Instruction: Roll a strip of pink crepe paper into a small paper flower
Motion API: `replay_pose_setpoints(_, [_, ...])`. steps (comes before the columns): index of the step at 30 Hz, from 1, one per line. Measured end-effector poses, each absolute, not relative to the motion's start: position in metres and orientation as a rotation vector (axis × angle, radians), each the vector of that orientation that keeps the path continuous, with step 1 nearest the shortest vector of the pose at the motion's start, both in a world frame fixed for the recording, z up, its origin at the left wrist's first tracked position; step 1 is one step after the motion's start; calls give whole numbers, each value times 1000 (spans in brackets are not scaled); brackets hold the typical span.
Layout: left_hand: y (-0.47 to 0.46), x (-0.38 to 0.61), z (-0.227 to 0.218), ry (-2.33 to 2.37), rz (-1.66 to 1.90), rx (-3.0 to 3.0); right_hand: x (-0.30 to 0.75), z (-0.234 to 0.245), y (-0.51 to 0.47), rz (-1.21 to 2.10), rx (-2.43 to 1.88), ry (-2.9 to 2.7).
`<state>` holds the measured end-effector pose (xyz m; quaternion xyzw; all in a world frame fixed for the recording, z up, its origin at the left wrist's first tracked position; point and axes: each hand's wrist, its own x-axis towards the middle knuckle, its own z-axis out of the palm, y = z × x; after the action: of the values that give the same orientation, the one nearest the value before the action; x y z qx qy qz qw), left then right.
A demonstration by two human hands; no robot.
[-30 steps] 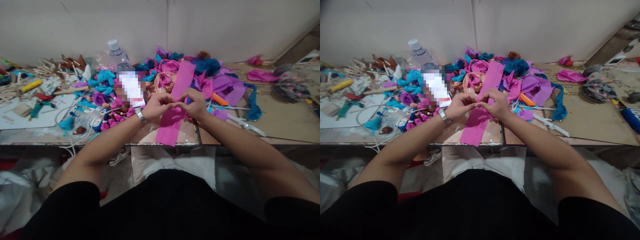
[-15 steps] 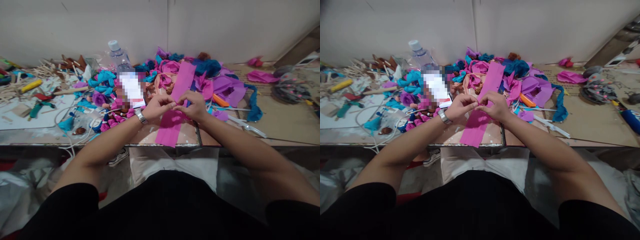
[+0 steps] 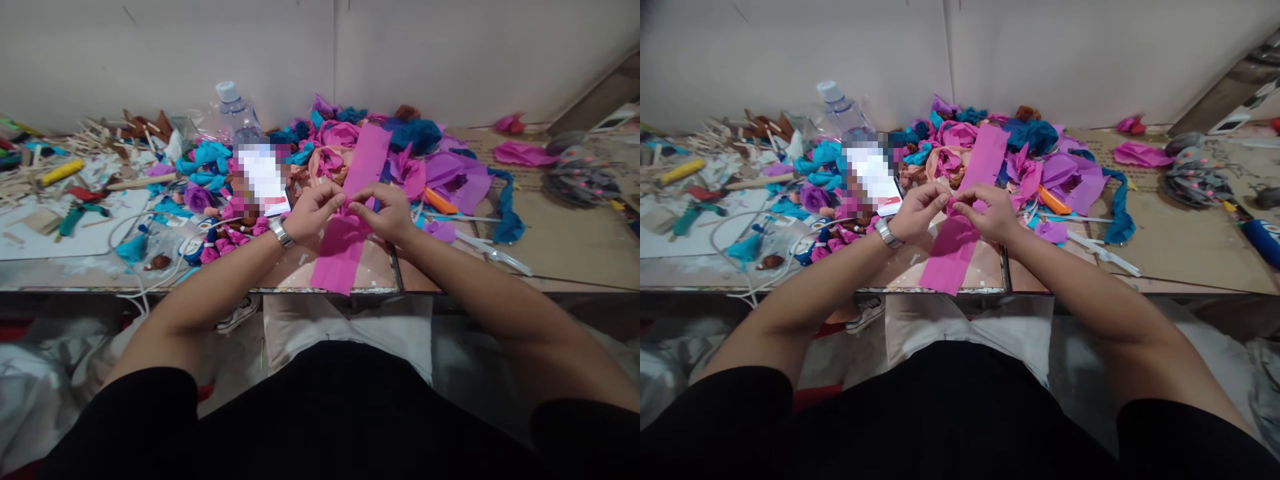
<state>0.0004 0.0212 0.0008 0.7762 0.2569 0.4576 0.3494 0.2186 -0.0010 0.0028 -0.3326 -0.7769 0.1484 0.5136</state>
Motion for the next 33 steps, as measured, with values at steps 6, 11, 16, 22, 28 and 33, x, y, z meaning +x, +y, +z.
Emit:
replay_pose_setpoints(6, [20,0,2,709,1193,2104,219,1,1,330,-786,-1854])
replay_pose_setpoints(11, [20,-1,-1,743,1225,2164,220,-1,3,289,-812,-1881])
replay_pose_setpoints(16, [22,-2,-1,802,1255,2098,220,-4,5,293,-780,-1898])
replay_pose_setpoints(22, [23,-1,1,839,1282,2200,219,-5,6,297,-823,-1900])
replay_pose_setpoints(28, [21,-1,1,828,1259,2274,217,-2,1,334,-811,-1886])
replay_pose_setpoints(33, [21,-1,-1,771,1237,2323,217,-3,1,338,-829,-1877])
